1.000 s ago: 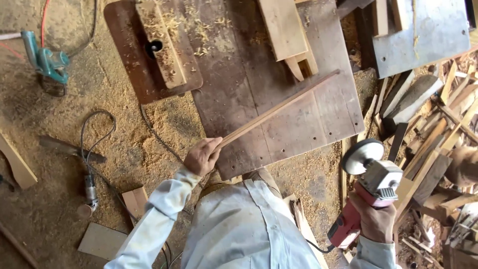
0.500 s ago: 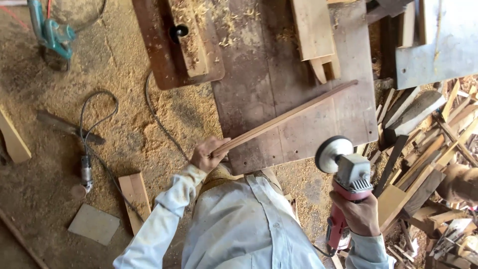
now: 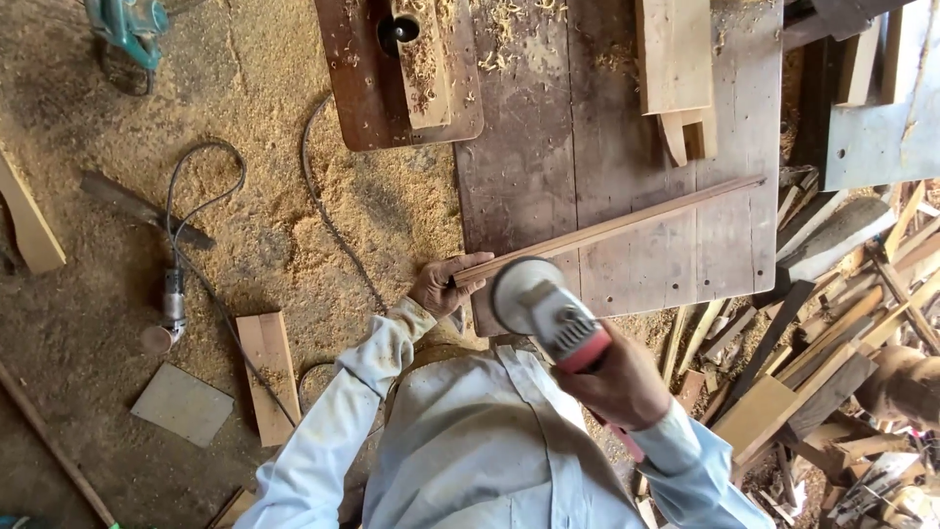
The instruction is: Sanding a wooden strip with an angle grinder and then routing a groove into it using a table-mounted router.
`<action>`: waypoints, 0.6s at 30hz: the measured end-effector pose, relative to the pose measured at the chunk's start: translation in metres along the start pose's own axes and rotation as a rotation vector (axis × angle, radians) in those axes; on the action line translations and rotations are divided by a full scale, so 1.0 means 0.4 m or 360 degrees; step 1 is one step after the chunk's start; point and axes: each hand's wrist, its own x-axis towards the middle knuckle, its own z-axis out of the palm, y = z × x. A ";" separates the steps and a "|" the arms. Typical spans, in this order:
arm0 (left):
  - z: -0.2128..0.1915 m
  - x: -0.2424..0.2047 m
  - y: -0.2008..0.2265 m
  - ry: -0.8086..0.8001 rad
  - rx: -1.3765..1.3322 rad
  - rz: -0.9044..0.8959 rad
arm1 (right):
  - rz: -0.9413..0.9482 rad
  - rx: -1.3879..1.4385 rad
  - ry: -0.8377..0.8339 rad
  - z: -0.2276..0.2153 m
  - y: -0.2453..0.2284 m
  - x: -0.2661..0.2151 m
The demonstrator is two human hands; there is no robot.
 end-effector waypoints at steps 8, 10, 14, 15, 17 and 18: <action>0.007 0.010 0.037 0.0208 0.0119 -0.0017 | -0.0154 -0.0279 0.0010 0.066 -0.037 0.041; 0.007 0.000 0.007 0.0234 0.0158 0.0000 | -0.0049 -0.0420 -0.0026 0.074 -0.044 0.051; -0.005 0.021 0.068 0.0161 0.0167 0.0003 | 0.0061 -0.0540 -0.0102 0.077 -0.082 0.044; -0.006 0.039 0.120 0.0187 -0.0111 -0.0254 | 0.0087 -0.0543 -0.0137 0.084 -0.080 0.044; -0.004 0.052 0.166 0.0191 -0.0398 -0.0510 | 0.0126 -0.0542 -0.0160 0.095 -0.084 0.043; -0.002 0.048 0.160 0.0183 -0.0358 -0.0484 | 0.0104 -0.0563 -0.0130 0.100 -0.089 0.040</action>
